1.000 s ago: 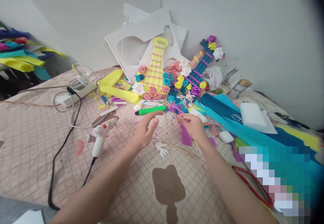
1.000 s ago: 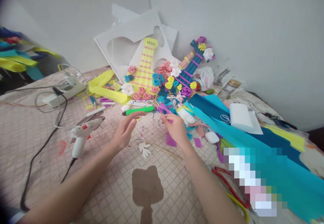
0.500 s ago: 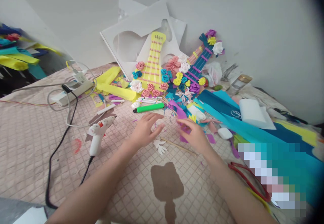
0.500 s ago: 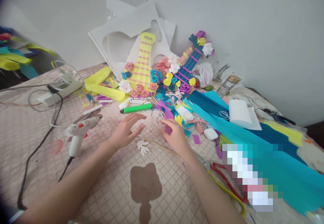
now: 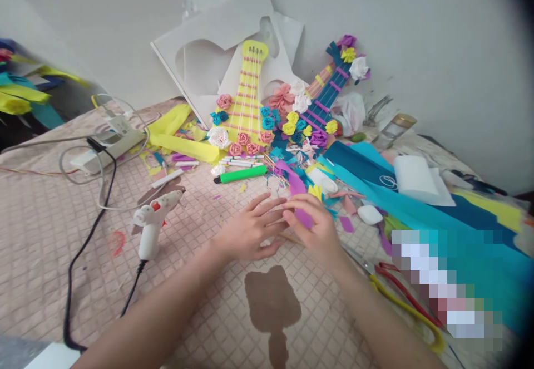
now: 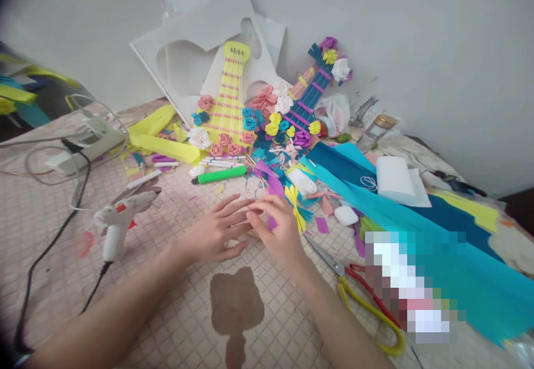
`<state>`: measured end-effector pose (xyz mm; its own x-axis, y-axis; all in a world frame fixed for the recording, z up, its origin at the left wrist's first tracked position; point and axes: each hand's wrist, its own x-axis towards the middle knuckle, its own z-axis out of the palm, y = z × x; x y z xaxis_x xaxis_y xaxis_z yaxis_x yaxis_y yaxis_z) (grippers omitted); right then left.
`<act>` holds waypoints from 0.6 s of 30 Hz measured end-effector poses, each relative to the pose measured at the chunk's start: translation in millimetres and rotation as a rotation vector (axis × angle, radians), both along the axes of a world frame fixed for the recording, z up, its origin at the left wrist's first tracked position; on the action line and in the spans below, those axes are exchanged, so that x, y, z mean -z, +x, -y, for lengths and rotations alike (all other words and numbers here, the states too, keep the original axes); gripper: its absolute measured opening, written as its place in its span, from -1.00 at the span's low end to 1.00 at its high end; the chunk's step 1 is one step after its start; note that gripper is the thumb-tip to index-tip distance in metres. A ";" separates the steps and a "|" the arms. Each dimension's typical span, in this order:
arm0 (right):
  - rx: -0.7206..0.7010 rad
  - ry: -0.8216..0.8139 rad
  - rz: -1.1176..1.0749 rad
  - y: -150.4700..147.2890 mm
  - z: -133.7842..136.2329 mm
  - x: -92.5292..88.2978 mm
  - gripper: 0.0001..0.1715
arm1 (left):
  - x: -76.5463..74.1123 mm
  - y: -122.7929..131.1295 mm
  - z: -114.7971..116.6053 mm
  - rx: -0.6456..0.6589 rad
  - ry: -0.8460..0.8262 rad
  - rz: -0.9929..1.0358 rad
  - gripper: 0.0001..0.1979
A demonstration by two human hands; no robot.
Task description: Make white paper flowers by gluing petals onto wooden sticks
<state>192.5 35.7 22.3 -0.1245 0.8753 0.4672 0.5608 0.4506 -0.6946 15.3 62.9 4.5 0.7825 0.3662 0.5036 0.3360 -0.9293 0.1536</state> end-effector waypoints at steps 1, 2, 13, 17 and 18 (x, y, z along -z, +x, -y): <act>-0.021 0.000 0.042 -2.9 -0.5 -1.0 -0.86 | 1.3 0.8 0.9 0.000 -0.010 0.010 -0.68; -0.048 0.000 0.087 -5.4 -1.1 -2.1 -0.86 | 2.5 1.1 1.6 -0.002 -0.019 0.022 -0.71; -0.066 -0.251 0.229 29.2 -5.0 7.9 -0.87 | -12.5 -19.6 -11.4 -0.071 -0.486 -0.039 -0.80; -0.107 -0.421 0.299 27.1 3.0 24.9 -0.91 | -7.1 -21.2 -11.1 -0.028 -0.599 -0.168 -0.70; -0.105 -0.443 0.309 25.3 4.3 27.6 -0.94 | -6.1 -21.2 -11.1 -0.028 -0.612 -0.176 -0.67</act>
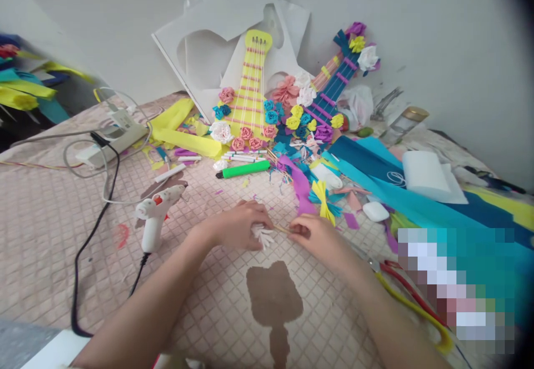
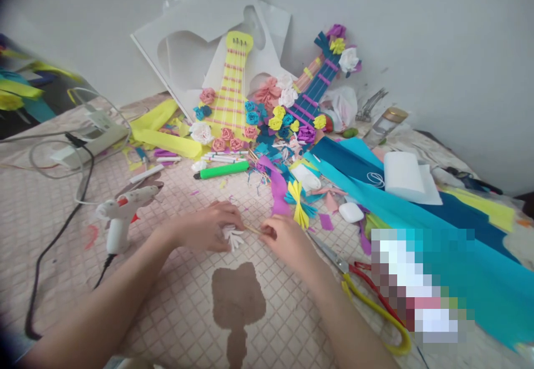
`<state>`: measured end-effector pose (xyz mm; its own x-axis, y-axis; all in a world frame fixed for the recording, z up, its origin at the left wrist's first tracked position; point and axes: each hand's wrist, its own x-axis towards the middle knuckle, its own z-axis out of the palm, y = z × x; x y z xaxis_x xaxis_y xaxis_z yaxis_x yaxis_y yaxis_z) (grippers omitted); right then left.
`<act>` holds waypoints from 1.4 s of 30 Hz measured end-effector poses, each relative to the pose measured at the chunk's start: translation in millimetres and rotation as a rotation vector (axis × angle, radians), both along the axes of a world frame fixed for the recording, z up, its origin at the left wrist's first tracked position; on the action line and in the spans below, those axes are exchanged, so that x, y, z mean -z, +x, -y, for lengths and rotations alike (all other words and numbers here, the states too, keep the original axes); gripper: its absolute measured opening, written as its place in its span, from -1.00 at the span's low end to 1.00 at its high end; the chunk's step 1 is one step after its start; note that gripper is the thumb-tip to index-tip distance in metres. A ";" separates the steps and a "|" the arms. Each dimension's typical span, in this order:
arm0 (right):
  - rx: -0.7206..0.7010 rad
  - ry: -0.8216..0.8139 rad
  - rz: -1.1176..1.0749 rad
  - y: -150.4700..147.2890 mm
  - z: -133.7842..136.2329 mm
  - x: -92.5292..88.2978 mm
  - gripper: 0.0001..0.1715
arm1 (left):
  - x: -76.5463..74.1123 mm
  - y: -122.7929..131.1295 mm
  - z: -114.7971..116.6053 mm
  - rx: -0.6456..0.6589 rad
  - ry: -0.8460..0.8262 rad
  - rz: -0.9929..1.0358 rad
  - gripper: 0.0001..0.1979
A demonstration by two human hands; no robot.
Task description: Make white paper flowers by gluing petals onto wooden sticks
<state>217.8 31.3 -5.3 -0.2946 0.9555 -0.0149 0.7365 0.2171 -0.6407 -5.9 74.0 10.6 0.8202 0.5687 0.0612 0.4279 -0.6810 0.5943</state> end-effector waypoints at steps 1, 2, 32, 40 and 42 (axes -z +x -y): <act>-0.003 -0.016 0.008 -1.7 0.9 1.9 -0.94 | 0.6 -0.2 -0.2 0.004 -0.015 -0.005 -0.65; -0.010 -0.022 0.014 -2.9 1.5 3.0 -0.93 | 0.7 -0.6 -0.6 0.009 -0.029 -0.007 -0.63; 0.322 -0.366 -0.895 -4.9 8.2 -4.9 -0.72 | 7.1 31.9 15.1 -0.238 -1.109 0.746 -0.55; 0.150 0.013 -0.779 -0.1 8.7 -6.3 -0.83 | 5.2 34.9 20.6 -0.224 -1.404 0.966 -0.66; 0.108 0.092 -0.737 0.3 9.4 -8.9 -0.85 | 5.4 34.5 20.5 -0.223 -1.474 0.974 -0.67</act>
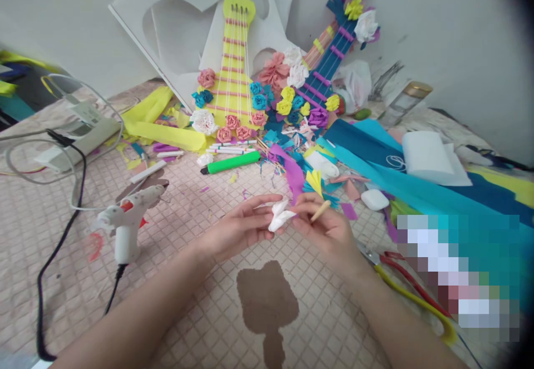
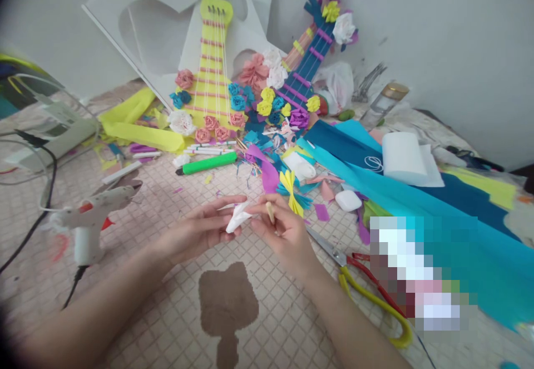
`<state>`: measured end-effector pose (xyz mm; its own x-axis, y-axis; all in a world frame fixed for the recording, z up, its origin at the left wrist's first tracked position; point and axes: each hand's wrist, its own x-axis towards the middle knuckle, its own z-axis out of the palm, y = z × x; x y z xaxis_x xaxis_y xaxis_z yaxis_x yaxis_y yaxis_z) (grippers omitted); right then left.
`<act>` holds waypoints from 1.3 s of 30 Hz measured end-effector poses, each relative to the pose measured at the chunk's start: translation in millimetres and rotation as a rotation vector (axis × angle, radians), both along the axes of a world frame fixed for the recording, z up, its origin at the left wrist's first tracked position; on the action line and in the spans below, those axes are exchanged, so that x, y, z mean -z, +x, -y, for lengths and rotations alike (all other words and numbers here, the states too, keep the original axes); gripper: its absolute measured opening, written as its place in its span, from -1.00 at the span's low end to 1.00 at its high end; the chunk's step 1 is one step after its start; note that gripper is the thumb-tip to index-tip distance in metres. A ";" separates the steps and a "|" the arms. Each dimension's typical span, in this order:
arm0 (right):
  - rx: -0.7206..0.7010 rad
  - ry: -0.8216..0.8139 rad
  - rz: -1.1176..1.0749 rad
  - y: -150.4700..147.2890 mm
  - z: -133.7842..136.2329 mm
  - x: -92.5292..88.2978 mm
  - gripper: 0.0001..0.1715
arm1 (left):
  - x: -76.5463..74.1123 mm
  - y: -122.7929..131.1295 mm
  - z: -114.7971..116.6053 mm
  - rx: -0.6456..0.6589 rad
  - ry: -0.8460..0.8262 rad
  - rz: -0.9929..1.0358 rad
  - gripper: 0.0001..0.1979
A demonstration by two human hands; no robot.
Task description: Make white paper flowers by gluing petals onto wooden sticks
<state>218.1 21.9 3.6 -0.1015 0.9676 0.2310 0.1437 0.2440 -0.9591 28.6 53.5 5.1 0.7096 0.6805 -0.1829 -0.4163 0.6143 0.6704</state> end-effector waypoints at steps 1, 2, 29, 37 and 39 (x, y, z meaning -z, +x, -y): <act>-0.004 0.009 0.019 0.1 0.4 -1.1 -0.84 | 0.3 -0.3 -0.2 0.011 -0.031 0.004 -0.67; -0.011 0.005 0.035 0.3 0.9 -1.9 -0.82 | 0.7 -0.5 -0.4 0.026 -0.062 0.006 -0.67; -0.085 -0.456 -0.152 -0.2 -0.4 2.7 -0.77 | 2.5 9.3 5.4 -0.046 0.168 -0.370 -0.72; -0.077 -0.452 -0.085 -0.5 -0.1 -0.6 -0.80 | 1.9 10.4 6.6 -0.039 0.231 -0.385 -0.79; -0.074 -0.451 -0.070 -1.7 0.2 -0.6 -0.78 | 0.6 10.5 7.0 -0.044 0.239 -0.392 -0.79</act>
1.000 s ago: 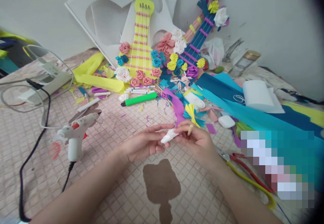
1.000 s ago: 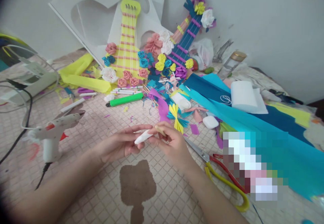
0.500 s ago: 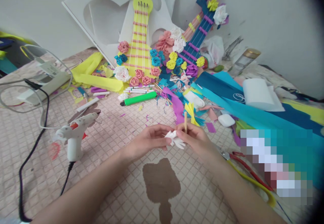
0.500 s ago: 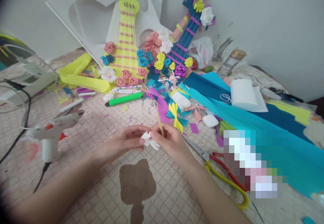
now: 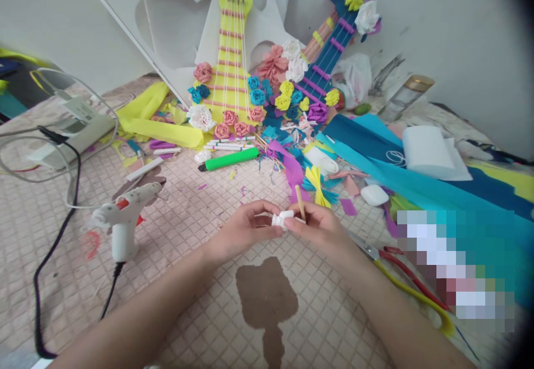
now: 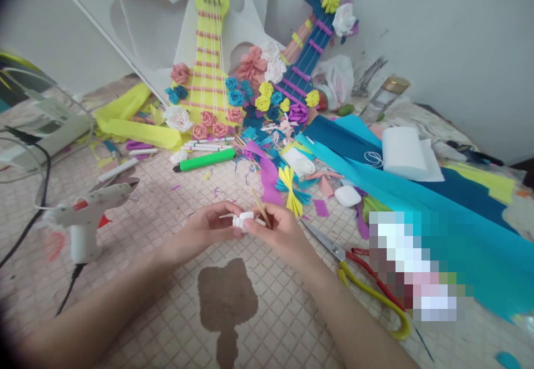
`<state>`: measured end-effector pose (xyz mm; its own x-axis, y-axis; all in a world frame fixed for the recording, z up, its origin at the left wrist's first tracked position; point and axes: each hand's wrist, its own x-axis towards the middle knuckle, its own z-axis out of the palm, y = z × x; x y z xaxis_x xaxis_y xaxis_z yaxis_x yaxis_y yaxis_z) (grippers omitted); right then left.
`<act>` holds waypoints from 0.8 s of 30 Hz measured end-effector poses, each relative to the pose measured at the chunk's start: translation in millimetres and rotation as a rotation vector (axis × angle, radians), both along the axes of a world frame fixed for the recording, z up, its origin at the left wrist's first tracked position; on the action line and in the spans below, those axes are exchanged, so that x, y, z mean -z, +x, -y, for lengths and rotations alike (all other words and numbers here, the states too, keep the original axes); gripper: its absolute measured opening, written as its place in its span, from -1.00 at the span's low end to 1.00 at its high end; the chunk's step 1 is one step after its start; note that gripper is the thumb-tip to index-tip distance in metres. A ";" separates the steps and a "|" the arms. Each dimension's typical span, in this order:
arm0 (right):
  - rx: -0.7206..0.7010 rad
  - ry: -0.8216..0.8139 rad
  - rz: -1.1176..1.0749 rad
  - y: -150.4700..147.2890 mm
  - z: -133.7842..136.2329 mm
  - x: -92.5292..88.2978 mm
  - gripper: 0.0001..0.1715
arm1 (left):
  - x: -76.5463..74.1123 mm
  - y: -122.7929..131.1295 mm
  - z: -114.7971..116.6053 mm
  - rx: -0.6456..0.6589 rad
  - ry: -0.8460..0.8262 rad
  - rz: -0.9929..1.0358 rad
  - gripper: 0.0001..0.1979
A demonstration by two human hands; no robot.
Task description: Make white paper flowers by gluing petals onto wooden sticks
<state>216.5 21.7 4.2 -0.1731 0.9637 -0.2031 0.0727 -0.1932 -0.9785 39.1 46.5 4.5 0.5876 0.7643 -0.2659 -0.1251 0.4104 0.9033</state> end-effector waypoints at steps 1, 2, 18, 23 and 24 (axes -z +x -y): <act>0.001 0.006 0.010 -0.7 0.3 0.0 -0.78 | -0.2 0.0 0.3 0.000 -0.002 0.002 -0.78; 0.000 0.011 0.020 -1.6 0.6 0.0 -0.78 | -0.2 -0.1 0.7 0.001 -0.007 0.006 -0.78; 0.009 0.043 0.082 0.4 0.5 -0.2 -0.80 | 1.5 2.2 1.0 -0.117 -0.092 0.080 -0.86; 0.050 -0.012 0.032 -3.2 0.3 1.9 -0.81 | 3.5 1.4 -1.8 -0.189 -0.193 0.162 -0.84; 0.067 -0.044 0.020 -3.8 0.1 2.8 -0.80 | 3.3 1.1 -2.2 -0.191 -0.206 0.167 -0.84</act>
